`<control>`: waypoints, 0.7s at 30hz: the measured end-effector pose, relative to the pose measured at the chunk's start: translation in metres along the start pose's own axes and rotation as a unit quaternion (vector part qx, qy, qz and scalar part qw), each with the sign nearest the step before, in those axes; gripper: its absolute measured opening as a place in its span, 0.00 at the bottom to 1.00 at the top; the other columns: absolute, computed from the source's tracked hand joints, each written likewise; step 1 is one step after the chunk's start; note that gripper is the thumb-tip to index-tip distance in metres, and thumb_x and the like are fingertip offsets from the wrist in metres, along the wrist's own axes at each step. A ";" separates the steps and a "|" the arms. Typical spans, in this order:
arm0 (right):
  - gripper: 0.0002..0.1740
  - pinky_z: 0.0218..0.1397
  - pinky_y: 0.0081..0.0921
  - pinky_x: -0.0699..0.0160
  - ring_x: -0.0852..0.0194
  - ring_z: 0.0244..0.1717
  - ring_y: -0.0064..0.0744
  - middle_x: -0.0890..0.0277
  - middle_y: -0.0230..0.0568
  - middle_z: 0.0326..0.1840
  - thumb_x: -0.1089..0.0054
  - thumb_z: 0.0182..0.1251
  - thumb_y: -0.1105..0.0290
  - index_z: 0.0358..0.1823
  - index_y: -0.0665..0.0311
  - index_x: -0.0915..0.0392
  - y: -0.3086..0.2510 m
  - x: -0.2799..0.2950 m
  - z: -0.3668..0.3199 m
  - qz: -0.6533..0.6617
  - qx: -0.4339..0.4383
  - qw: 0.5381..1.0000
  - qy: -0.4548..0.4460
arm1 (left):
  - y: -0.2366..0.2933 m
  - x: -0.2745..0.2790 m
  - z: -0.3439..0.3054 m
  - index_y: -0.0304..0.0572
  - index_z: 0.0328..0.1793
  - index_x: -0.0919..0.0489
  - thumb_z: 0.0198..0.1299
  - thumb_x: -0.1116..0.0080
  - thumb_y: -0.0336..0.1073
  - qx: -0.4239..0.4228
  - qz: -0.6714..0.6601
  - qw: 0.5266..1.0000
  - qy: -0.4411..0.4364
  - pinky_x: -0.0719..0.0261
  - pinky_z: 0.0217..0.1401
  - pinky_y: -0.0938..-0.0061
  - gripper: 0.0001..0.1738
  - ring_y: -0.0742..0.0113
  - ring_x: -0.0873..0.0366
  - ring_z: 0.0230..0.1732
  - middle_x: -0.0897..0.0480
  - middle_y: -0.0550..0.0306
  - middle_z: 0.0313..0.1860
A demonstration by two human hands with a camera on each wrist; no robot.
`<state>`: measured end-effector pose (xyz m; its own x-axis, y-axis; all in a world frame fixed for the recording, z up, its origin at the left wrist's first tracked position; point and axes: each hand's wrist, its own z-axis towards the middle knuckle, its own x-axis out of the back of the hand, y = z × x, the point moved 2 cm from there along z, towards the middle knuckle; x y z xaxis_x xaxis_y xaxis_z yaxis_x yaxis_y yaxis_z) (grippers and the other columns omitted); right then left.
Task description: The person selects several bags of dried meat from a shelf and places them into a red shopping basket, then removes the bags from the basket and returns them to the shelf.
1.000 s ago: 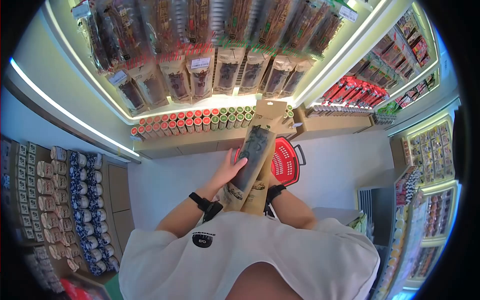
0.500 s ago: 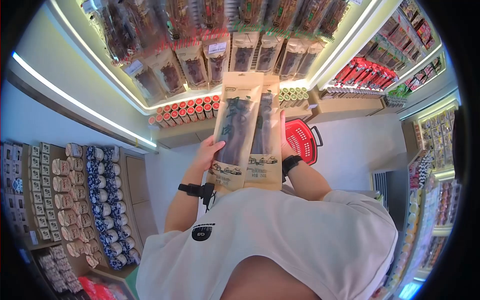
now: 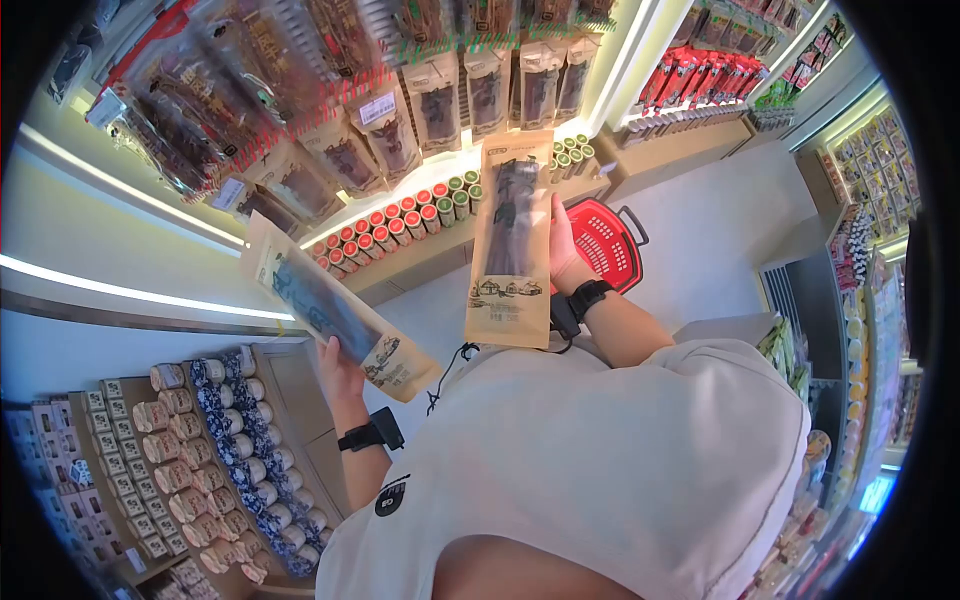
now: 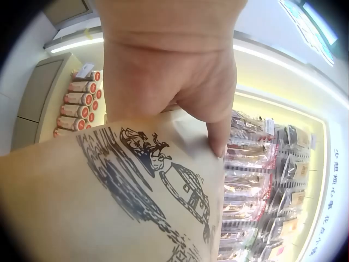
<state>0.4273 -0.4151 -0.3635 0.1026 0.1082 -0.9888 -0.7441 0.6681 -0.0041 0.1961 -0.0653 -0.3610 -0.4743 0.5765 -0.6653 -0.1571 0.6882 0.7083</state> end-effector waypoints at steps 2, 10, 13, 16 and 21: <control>0.40 0.61 0.38 0.31 0.28 0.53 0.41 0.28 0.43 0.58 0.65 0.64 0.31 0.64 0.54 0.33 0.004 -0.009 -0.002 -0.079 0.079 0.980 0.164 | 0.000 -0.006 0.008 0.45 0.73 0.44 0.60 0.46 0.29 -0.009 -0.003 1.000 -0.008 0.38 0.69 0.53 0.34 0.54 0.35 0.66 0.33 0.55 0.66; 0.23 0.60 0.45 0.28 0.25 0.52 0.46 0.24 0.45 0.53 0.45 0.63 0.63 0.58 0.64 0.31 -0.087 0.010 0.029 -0.180 0.018 0.955 0.236 | -0.018 -0.026 0.049 0.43 0.70 0.41 0.60 0.47 0.23 -0.043 0.105 0.993 0.010 0.35 0.67 0.60 0.32 0.55 0.33 0.64 0.31 0.53 0.63; 0.20 0.59 0.41 0.27 0.24 0.51 0.44 0.22 0.45 0.50 0.43 0.63 0.65 0.55 0.65 0.28 -0.112 0.010 0.040 -0.242 -0.022 0.947 0.211 | -0.032 -0.054 0.068 0.37 0.68 0.38 0.56 0.46 0.18 -0.037 0.158 0.986 0.021 0.32 0.65 0.64 0.31 0.57 0.31 0.61 0.29 0.51 0.61; 0.25 0.61 0.42 0.29 0.24 0.53 0.43 0.24 0.45 0.54 0.43 0.65 0.56 0.58 0.64 0.29 -0.138 0.007 0.056 -0.238 -0.029 0.946 0.218 | -0.054 -0.077 0.090 0.33 0.64 0.33 0.54 0.44 0.18 -0.001 0.223 0.975 0.022 0.33 0.64 0.67 0.29 0.60 0.27 0.58 0.25 0.53 0.59; 0.27 0.60 0.43 0.28 0.24 0.53 0.42 0.24 0.45 0.54 0.44 0.65 0.56 0.61 0.64 0.31 -0.188 0.026 0.078 -0.251 -0.109 0.926 0.261 | -0.094 -0.120 0.124 0.31 0.59 0.28 0.51 0.41 0.18 0.033 0.297 0.954 0.033 0.31 0.61 0.70 0.25 0.62 0.25 0.54 0.22 0.53 0.54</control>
<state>0.6213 -0.4799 -0.3768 0.1818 -0.5839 -0.7912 -0.8104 0.3668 -0.4569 0.3746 -0.1445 -0.3772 -0.5170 0.8455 -0.1333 0.2107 0.2767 0.9376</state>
